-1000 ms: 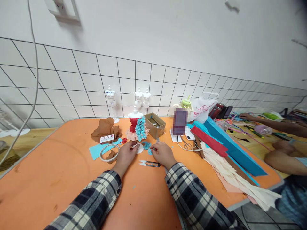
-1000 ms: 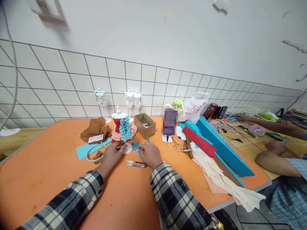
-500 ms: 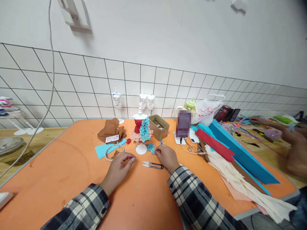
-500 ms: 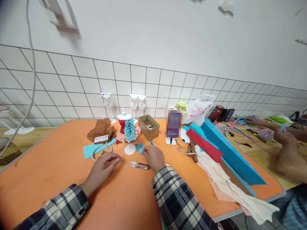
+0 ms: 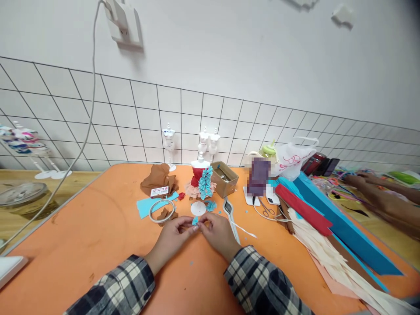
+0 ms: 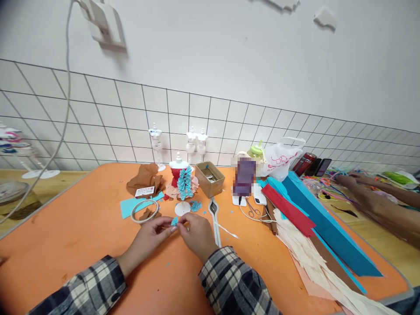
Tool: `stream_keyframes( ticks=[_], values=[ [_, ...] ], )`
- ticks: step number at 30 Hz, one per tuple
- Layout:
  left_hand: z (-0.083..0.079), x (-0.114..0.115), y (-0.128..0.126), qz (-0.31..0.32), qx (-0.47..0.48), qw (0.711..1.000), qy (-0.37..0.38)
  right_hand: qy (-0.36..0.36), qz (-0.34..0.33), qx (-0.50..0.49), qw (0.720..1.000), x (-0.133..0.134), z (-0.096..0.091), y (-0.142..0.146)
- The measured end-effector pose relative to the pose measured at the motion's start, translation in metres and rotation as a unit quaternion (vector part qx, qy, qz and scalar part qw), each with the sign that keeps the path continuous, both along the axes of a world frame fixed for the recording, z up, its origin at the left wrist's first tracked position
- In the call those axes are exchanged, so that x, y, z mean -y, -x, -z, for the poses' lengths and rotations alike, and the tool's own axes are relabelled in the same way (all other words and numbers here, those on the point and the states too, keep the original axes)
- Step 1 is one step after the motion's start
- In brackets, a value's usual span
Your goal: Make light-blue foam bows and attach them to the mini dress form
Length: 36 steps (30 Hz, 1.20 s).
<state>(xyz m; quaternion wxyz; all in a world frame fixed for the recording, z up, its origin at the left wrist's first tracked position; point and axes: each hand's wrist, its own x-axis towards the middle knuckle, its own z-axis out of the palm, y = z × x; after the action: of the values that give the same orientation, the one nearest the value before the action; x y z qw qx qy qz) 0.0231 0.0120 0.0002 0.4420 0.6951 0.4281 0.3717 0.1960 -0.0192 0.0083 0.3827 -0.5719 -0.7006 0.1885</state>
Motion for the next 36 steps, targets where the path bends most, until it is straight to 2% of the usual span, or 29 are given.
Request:
stream_keyframes(
  ticks=[6,10,16,18,20,24,25,27,30,33,36],
  values=[
    [-0.002,-0.004,0.003,-0.021,-0.062,0.998,-0.026,0.006,0.015,0.019,1.0,0.0,0.001,-0.004],
    [-0.003,-0.016,0.019,-0.063,-0.132,0.983,-0.11,0.013,0.03,0.037,0.999,-0.002,0.0,-0.014],
    [-0.015,-0.044,0.061,-0.112,-0.223,0.948,-0.199,0.011,-0.018,0.067,0.998,0.0,0.0,-0.014],
    [-0.018,-0.05,0.072,-0.101,-0.256,0.938,-0.21,0.015,-0.032,0.075,0.997,0.0,0.001,-0.013],
    [-0.021,-0.051,0.078,-0.109,-0.29,0.928,-0.207,0.024,-0.037,0.085,0.995,0.001,0.001,-0.013],
    [-0.024,-0.042,0.077,-0.184,-0.304,0.907,-0.225,0.029,-0.071,0.123,0.989,0.006,-0.001,-0.008],
    [-0.024,-0.039,0.074,-0.185,-0.294,0.906,-0.243,0.027,-0.09,0.134,0.987,0.008,-0.002,-0.006],
    [-0.023,-0.034,0.068,-0.146,-0.271,0.909,-0.281,0.023,-0.119,0.158,0.98,0.011,-0.002,-0.001],
    [-0.019,-0.029,0.059,-0.081,-0.268,0.905,-0.321,0.025,-0.123,0.178,0.976,0.012,-0.002,0.004],
    [-0.016,-0.027,0.055,-0.055,-0.276,0.906,-0.316,0.025,-0.094,0.157,0.983,0.011,-0.007,-0.004],
    [-0.014,-0.026,0.056,-0.046,-0.26,0.913,-0.31,0.014,-0.009,0.141,0.99,0.012,-0.015,-0.033]
  ],
)
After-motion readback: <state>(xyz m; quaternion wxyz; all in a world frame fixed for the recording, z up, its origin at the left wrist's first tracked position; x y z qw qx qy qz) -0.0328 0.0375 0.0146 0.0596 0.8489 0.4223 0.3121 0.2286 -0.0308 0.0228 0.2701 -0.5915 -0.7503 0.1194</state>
